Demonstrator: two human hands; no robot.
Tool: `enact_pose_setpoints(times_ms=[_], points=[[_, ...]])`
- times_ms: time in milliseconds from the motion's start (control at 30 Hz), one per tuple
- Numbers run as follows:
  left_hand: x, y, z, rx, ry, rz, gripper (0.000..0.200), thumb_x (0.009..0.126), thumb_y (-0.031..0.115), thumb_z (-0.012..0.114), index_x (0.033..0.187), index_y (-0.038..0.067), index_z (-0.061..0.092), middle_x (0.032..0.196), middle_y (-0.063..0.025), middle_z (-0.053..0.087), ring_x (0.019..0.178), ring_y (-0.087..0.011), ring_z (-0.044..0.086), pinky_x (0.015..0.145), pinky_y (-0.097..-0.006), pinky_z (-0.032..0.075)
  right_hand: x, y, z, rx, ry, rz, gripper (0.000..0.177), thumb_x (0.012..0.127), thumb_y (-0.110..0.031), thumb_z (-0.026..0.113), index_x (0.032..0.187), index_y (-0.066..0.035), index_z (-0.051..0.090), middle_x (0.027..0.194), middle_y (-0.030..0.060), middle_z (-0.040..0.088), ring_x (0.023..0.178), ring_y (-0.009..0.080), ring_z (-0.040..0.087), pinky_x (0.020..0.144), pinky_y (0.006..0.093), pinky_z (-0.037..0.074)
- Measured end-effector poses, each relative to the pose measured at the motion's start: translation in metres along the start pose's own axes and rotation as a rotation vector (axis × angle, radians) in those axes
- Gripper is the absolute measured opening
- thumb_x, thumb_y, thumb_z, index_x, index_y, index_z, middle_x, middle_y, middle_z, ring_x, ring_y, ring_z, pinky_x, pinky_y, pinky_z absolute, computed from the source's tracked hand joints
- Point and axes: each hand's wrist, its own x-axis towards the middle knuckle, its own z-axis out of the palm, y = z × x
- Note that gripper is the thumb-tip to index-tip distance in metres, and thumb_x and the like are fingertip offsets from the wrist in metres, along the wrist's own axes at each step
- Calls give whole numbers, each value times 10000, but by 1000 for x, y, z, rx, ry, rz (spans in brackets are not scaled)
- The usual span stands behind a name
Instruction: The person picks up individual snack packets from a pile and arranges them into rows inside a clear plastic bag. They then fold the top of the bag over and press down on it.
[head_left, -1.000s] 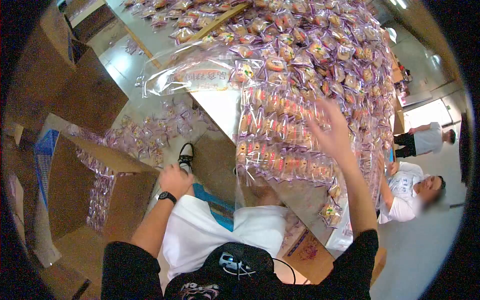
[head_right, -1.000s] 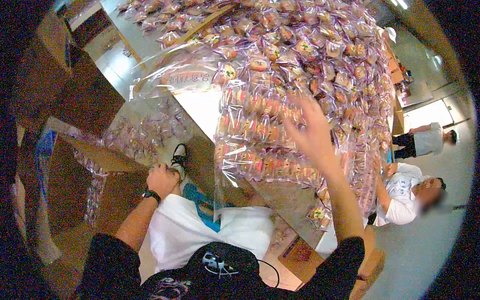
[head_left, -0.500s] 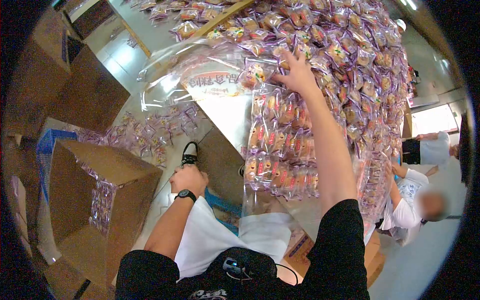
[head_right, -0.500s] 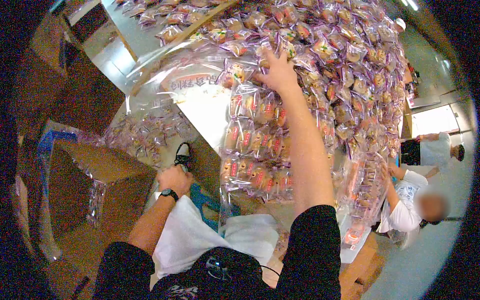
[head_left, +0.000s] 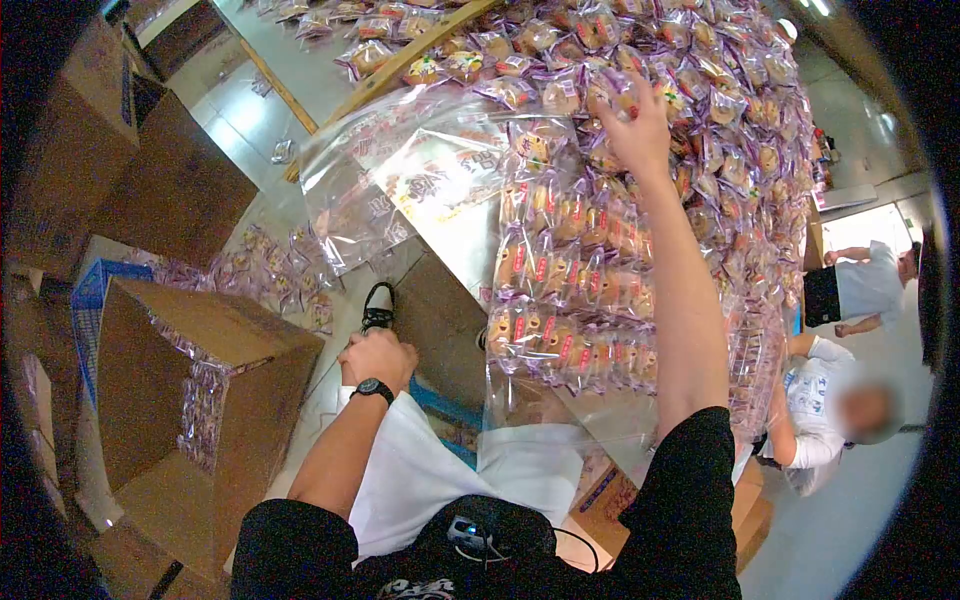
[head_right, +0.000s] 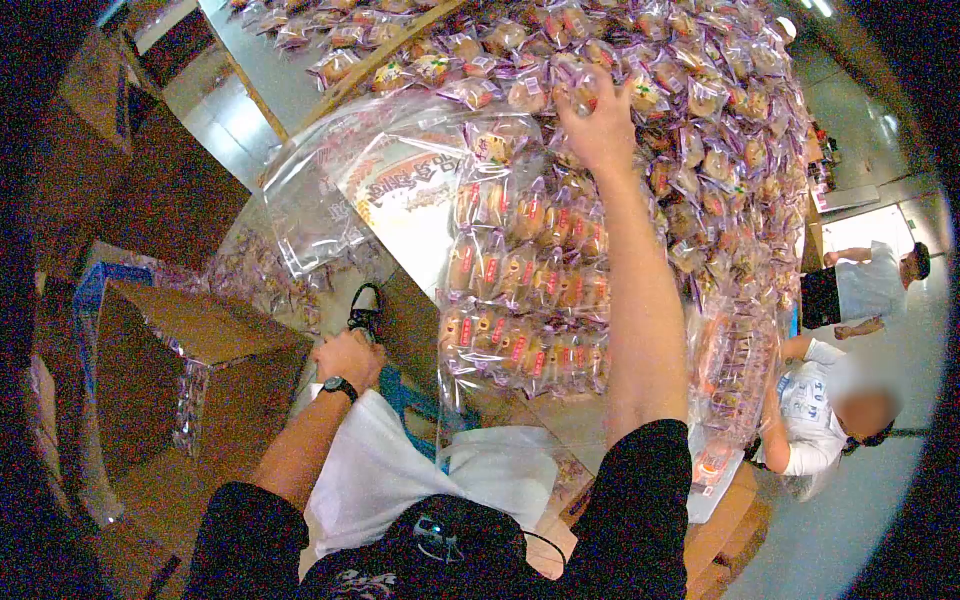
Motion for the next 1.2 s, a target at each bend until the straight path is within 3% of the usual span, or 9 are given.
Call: enact_pose_setpoints(times_ms=[33, 167, 267, 433, 567, 633, 700, 867, 1200], points=[[-1, 0, 2, 8, 14, 5, 451, 884, 459, 587, 1068, 84, 755, 1082, -105, 710, 1084, -354, 635, 786, -615, 536, 2, 1, -1, 52, 101, -47, 764, 790, -447, 810, 1464, -237, 519, 1356, 275, 554, 1199, 481, 599, 1002, 506, 509], [1, 2, 11, 23, 33, 31, 438, 886, 442, 581, 1059, 79, 756, 1083, -107, 708, 1074, -354, 633, 798, -625, 534, -1, -38, -11, 373, -495, -91, 838, 722, -414, 862, 1454, -193, 519, 1351, 289, 577, 1278, 452, 560, 1079, 485, 479], [6, 5, 13, 29, -30, 60, 436, 881, 438, 583, 1054, 77, 756, 1079, -107, 705, 1085, -355, 631, 797, -632, 534, -17, -47, 26, 89, -589, -228, 807, 727, -345, 867, 1435, -180, 518, 1337, 231, 601, 1217, 368, 607, 1022, 464, 502], [11, 5, 14, -1, -74, 39, 443, 882, 437, 586, 1065, 71, 756, 1126, -128, 701, 1081, -359, 650, 791, -629, 542, -15, -87, 28, -246, -679, -158, 881, 698, -304, 848, 1484, -223, 459, 1454, 345, 483, 1362, 556, 460, 1029, 597, 502], [6, 7, 0, -29, -94, -10, 442, 885, 437, 590, 1057, 66, 759, 1110, -133, 722, 1097, -362, 668, 830, -601, 549, -25, -91, 34, -266, -555, -164, 842, 716, -263, 829, 1476, -209, 469, 1388, 380, 513, 1338, 641, 421, 1011, 597, 521], [3, 6, -5, -31, -59, 9, 443, 891, 438, 595, 1050, 58, 758, 1068, -152, 736, 1074, -380, 688, 851, -570, 558, -24, -89, 50, -282, -525, -239, 769, 729, -218, 813, 1436, -186, 515, 1283, 328, 582, 1301, 568, 495, 924, 574, 560], [-2, 12, -17, 11, -110, 33, 487, 907, 458, 590, 1092, 35, 747, 1080, -196, 726, 1030, -395, 710, 851, -556, 553, -36, -90, 79, -492, -170, -281, 678, 735, -181, 798, 1372, -160, 566, 1192, 247, 625, 1158, 457, 627, 821, 527, 582], [11, 0, 16, 87, -35, 70, 523, 928, 506, 568, 1132, 51, 727, 1129, -162, 718, 1067, -375, 685, 804, -589, 548, -24, -95, 57, -251, -536, -233, 629, 733, -223, 805, 1326, -185, 598, 1224, 170, 633, 931, 384, 723, 754, 474, 589], [6, -3, 21, 96, 19, 86, 503, 910, 489, 563, 1097, 59, 743, 1096, -139, 726, 1072, -364, 665, 823, -570, 536, -9, -96, -7, 245, -48, -244, 575, 746, -206, 815, 1273, -150, 592, 1237, 155, 614, 1047, 361, 687, 868, 476, 568]])
